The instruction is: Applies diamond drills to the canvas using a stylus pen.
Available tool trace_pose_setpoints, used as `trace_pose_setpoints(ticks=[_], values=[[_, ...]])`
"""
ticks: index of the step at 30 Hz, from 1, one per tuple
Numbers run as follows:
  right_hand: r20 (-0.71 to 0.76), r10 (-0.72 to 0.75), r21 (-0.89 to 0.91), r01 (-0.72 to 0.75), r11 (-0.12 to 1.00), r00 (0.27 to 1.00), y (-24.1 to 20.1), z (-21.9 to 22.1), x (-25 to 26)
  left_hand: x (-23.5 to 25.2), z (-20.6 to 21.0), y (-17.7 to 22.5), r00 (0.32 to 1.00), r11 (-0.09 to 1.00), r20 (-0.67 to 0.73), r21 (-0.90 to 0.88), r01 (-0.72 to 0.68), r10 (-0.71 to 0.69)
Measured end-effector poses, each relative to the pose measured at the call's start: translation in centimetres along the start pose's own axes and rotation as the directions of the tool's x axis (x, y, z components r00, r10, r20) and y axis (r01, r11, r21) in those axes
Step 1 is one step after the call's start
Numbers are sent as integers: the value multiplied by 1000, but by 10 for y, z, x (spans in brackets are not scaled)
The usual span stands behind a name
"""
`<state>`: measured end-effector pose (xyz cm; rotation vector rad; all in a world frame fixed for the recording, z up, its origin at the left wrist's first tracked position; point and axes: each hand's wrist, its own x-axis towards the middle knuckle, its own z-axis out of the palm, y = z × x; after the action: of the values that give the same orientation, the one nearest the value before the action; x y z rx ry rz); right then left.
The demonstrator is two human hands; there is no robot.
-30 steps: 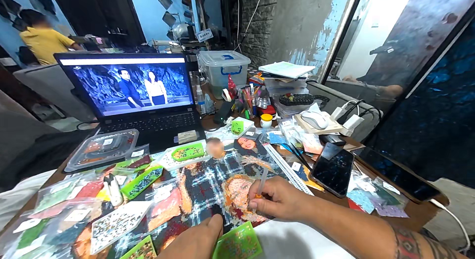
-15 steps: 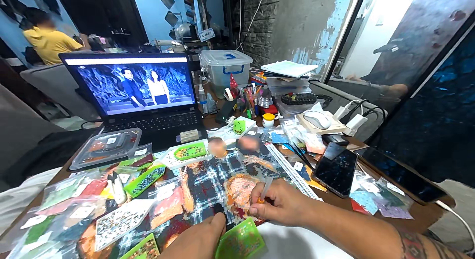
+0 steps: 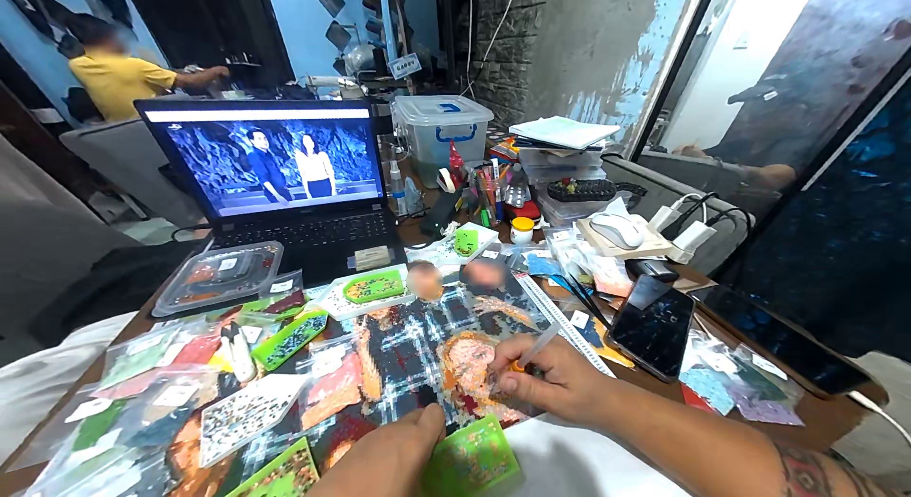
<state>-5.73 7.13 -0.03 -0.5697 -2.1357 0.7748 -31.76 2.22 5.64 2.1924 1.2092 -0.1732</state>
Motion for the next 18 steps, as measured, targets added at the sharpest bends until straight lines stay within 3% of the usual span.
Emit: trace_pose_setpoints(ticks=[8,18], values=[[26,-59,-42,60,997,998,2,-3,-1,0,0,1,999,999,-22,-12,-30,30],[23,-37,96,35,995,999,-6,3,-3,4,5,7,997,999,-78,-36,-13,10]])
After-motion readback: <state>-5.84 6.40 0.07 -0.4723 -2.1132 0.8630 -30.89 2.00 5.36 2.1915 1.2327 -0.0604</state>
